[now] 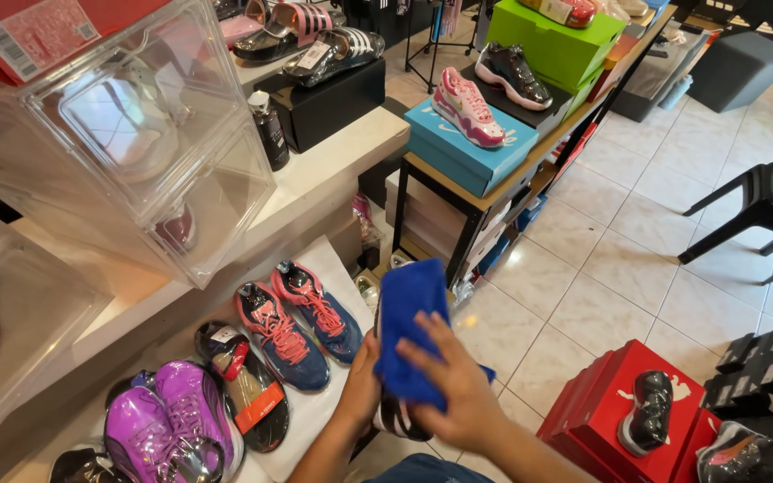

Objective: Cleaning and organizing shoeboxes and shoes using a cloth

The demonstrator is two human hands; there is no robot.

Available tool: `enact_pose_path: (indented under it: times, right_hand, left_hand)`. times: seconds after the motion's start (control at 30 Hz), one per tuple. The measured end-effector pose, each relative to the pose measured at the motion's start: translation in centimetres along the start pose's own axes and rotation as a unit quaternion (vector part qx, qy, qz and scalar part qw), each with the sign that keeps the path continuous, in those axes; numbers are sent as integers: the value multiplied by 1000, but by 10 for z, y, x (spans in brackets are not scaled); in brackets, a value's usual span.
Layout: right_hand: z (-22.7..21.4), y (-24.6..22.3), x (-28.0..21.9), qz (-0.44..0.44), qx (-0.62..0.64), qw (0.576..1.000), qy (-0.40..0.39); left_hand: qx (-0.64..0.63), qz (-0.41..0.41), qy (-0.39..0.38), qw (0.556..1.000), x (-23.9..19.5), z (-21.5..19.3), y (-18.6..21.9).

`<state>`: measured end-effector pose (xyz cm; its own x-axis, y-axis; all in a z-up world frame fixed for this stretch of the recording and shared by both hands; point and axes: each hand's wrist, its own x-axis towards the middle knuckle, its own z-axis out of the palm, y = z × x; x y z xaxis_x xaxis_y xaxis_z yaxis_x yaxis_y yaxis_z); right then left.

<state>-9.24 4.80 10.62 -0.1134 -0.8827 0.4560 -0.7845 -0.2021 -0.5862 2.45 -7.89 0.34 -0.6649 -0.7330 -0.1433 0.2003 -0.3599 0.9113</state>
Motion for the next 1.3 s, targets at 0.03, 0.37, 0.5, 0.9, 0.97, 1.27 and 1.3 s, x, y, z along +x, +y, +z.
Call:
enact_pose_path:
  times: [0.03,0.37,0.5,0.9,0.97,1.27,1.3]
  right_hand:
    - [2,5,1,1,1,1000,-2]
    - [2,3,20,-16,-46,998,45]
    - [-3,-19,19,-140,-136,981,14]
    - [5,-21,8,5,-176,984,-5]
    - [18,-29,-4,-25,-177,983,26]
    - [87,49,-84,-31,56,968,242]
    - [96,64,-97,19,98,959,266]
  left_hand:
    - [-1,-2,2,1000,-5,5,6]
    - [150,188,-54,969,-27,25,36]
    - [85,183,-95,975,-28,18,25]
    - [80,225,-9,971,-3,8,-3]
    - [16,202,9,979,21,-20,-73]
    - [-150,105,38,982,-4,20,25]
    - [-228,67,15,971,-1,19,24]
